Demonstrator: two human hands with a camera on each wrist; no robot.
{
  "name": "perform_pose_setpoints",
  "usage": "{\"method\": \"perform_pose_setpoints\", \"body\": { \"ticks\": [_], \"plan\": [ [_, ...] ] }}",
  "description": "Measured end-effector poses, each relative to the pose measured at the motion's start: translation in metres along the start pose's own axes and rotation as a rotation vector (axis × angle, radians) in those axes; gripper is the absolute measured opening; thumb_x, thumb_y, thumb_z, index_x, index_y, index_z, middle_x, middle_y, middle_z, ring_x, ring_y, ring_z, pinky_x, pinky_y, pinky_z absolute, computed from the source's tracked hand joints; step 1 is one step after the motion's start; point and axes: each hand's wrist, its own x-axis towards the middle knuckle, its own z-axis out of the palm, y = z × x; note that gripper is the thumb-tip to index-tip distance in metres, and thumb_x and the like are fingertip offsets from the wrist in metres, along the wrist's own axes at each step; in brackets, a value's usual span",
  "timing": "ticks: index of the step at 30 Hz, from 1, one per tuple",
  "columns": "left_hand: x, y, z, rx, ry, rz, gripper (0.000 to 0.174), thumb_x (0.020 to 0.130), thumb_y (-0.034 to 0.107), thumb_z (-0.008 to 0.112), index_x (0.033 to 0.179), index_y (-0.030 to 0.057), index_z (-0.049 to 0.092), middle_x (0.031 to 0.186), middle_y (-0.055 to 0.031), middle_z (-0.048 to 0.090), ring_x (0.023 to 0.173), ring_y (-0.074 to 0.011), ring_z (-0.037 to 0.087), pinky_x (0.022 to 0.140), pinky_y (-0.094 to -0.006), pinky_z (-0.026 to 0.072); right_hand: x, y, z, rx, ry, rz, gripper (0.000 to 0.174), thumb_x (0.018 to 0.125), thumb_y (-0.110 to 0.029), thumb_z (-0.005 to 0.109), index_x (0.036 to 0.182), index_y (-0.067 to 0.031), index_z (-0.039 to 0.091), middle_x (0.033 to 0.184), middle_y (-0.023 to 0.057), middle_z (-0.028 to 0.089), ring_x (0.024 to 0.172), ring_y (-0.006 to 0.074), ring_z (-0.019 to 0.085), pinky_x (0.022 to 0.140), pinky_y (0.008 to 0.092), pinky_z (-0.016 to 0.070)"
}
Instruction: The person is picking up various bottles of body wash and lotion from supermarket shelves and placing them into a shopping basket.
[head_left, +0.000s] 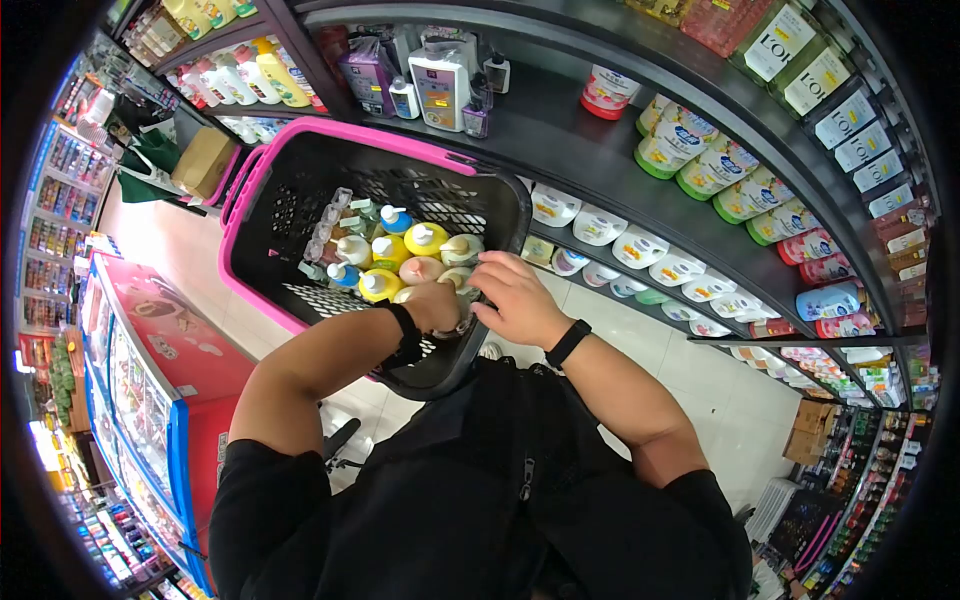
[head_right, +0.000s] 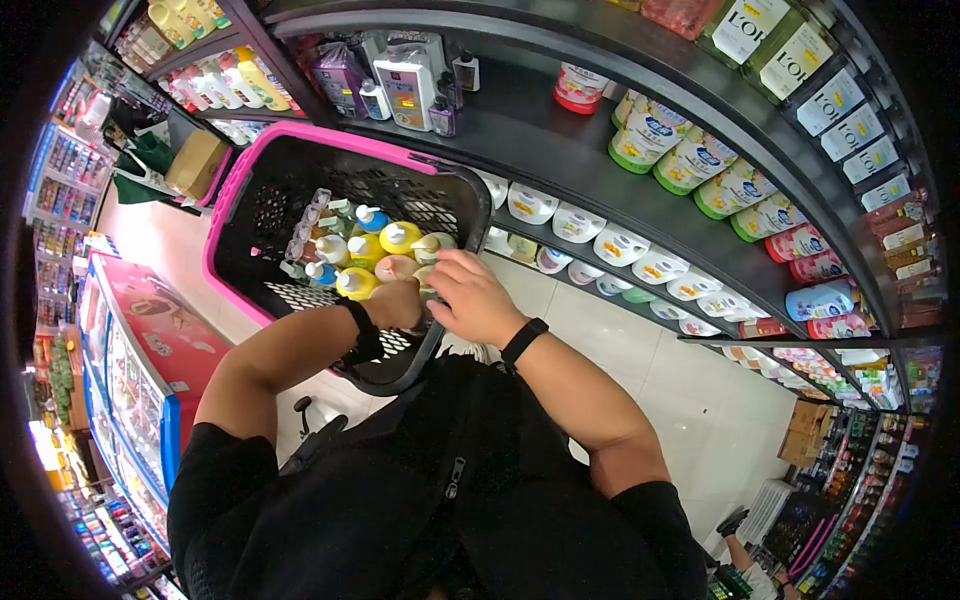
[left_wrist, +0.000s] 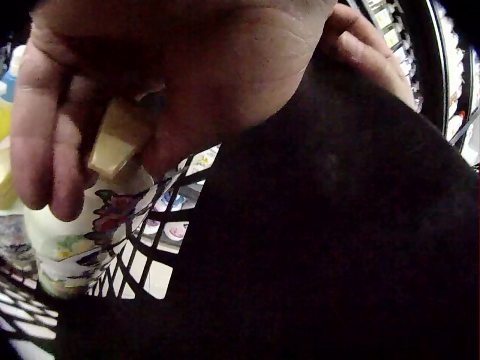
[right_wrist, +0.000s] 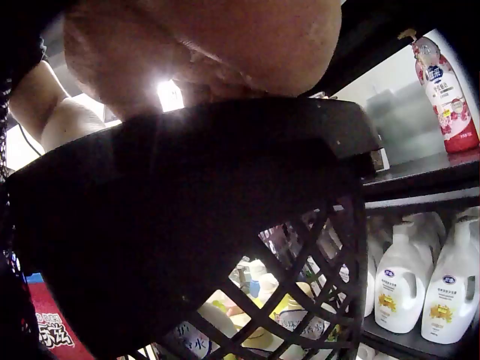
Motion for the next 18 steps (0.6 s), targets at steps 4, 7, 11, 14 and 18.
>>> {"method": "perform_pose_setpoints", "body": {
  "ticks": [4,7,11,14,18],
  "plan": [
    [0.046,-0.031,0.046,0.142,-0.154,0.187,0.039,0.083,0.032,0.069,0.112,0.0063,0.069,0.098,-0.0237,0.072,0.093,-0.0382,0.071,0.079,-0.0463,0.0554,0.000,0.000,-0.002,0.005,0.014,-0.028,0.033,0.079,-0.017,0.074,0.107,-0.0041,0.065,0.113,0.0114,0.063,0.125,0.0343,0.052,0.105,0.0461,0.0440],
    [0.055,-0.037,0.057,0.250,-0.160,0.209,0.038,0.083,0.032,0.068,0.110,0.0060,0.069,0.098,-0.0236,0.072,0.093,-0.0383,0.071,0.079,-0.0464,0.0553,-0.002,0.001,-0.002,0.007,0.041,-0.020,0.032,0.079,-0.017,0.074,0.107,-0.0041,0.066,0.113,0.0119,0.063,0.124,0.0341,0.053,0.105,0.0465,0.0438],
    [0.065,-0.042,0.071,0.337,-0.123,0.233,0.036,0.084,0.032,0.068,0.108,0.0057,0.069,0.097,-0.0234,0.072,0.092,-0.0385,0.071,0.078,-0.0467,0.0553,-0.004,0.008,0.010,-0.078,0.029,-0.118,0.027,0.079,-0.018,0.071,0.101,-0.0040,0.065,0.108,0.0130,0.062,0.119,0.0351,0.054,0.104,0.0465,0.0443],
    [0.084,-0.048,0.074,0.415,-0.116,0.302,0.035,0.084,0.032,0.068,0.107,0.0054,0.069,0.096,-0.0233,0.072,0.092,-0.0386,0.071,0.078,-0.0469,0.0553,-0.004,0.009,0.012,-0.099,-0.026,-0.124,0.015,0.079,-0.019,0.068,0.083,-0.0059,0.063,0.095,0.0097,0.063,0.109,0.0324,0.055,0.100,0.0460,0.0450],
    [0.100,-0.052,0.065,0.494,-0.155,0.341,0.034,0.084,0.032,0.067,0.105,0.0051,0.070,0.095,-0.0232,0.072,0.092,-0.0388,0.071,0.078,-0.0471,0.0553,-0.008,0.003,0.007,0.078,0.054,-0.062,0.032,0.080,-0.015,0.069,0.109,-0.0031,0.063,0.121,0.0115,0.062,0.122,0.0327,0.051,0.105,0.0465,0.0415]
  ]
}}
